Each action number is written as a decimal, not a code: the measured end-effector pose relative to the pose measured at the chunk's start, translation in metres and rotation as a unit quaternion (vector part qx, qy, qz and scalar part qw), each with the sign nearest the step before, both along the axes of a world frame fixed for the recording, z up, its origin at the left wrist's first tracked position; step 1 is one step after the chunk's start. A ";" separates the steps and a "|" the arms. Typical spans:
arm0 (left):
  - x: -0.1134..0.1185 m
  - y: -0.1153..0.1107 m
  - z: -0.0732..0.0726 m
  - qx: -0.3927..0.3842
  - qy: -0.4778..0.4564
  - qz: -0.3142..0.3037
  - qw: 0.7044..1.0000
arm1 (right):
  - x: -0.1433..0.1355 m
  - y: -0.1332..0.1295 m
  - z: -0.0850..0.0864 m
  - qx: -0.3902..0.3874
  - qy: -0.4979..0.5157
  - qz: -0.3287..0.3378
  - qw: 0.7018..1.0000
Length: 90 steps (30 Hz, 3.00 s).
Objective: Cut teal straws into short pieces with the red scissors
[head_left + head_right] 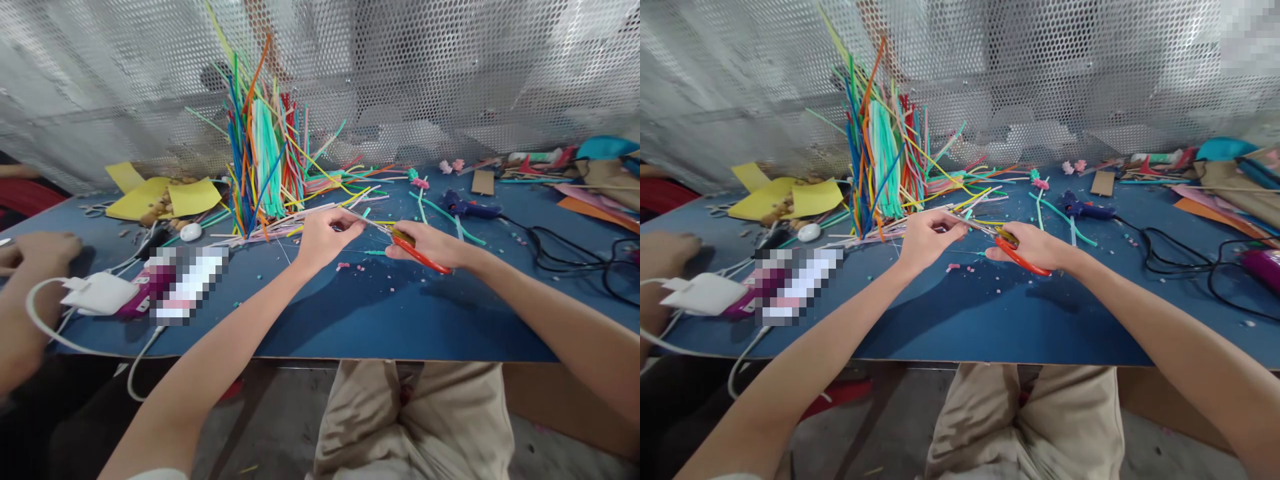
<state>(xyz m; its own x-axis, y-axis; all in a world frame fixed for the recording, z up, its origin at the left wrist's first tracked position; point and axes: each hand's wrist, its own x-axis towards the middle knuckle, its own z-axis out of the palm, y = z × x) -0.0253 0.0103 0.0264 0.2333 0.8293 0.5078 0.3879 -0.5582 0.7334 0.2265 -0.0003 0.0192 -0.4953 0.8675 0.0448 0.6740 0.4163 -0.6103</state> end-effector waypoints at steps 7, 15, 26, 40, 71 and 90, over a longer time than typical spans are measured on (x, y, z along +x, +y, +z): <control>0.000 0.002 0.000 -0.074 -0.045 -0.042 0.995 | -0.005 -0.003 -0.002 0.017 0.027 -0.027 0.999; 0.001 0.008 -0.005 -0.180 -0.135 -0.079 0.971 | -0.011 -0.006 0.000 0.011 0.062 -0.114 0.991; 0.006 0.010 -0.018 -0.283 -0.163 -0.117 0.938 | 0.060 0.049 -0.014 0.172 -0.204 -0.272 0.925; 0.019 0.001 -0.022 -0.320 -0.172 -0.124 0.924 | -0.011 0.007 -0.012 0.366 0.065 0.025 0.928; 0.009 0.016 -0.024 0.034 0.184 -0.044 0.981 | 0.036 0.040 -0.019 0.175 0.057 0.133 0.974; 0.011 0.012 -0.025 0.044 0.223 -0.027 0.973 | 0.043 0.046 -0.018 0.207 -0.052 0.117 0.970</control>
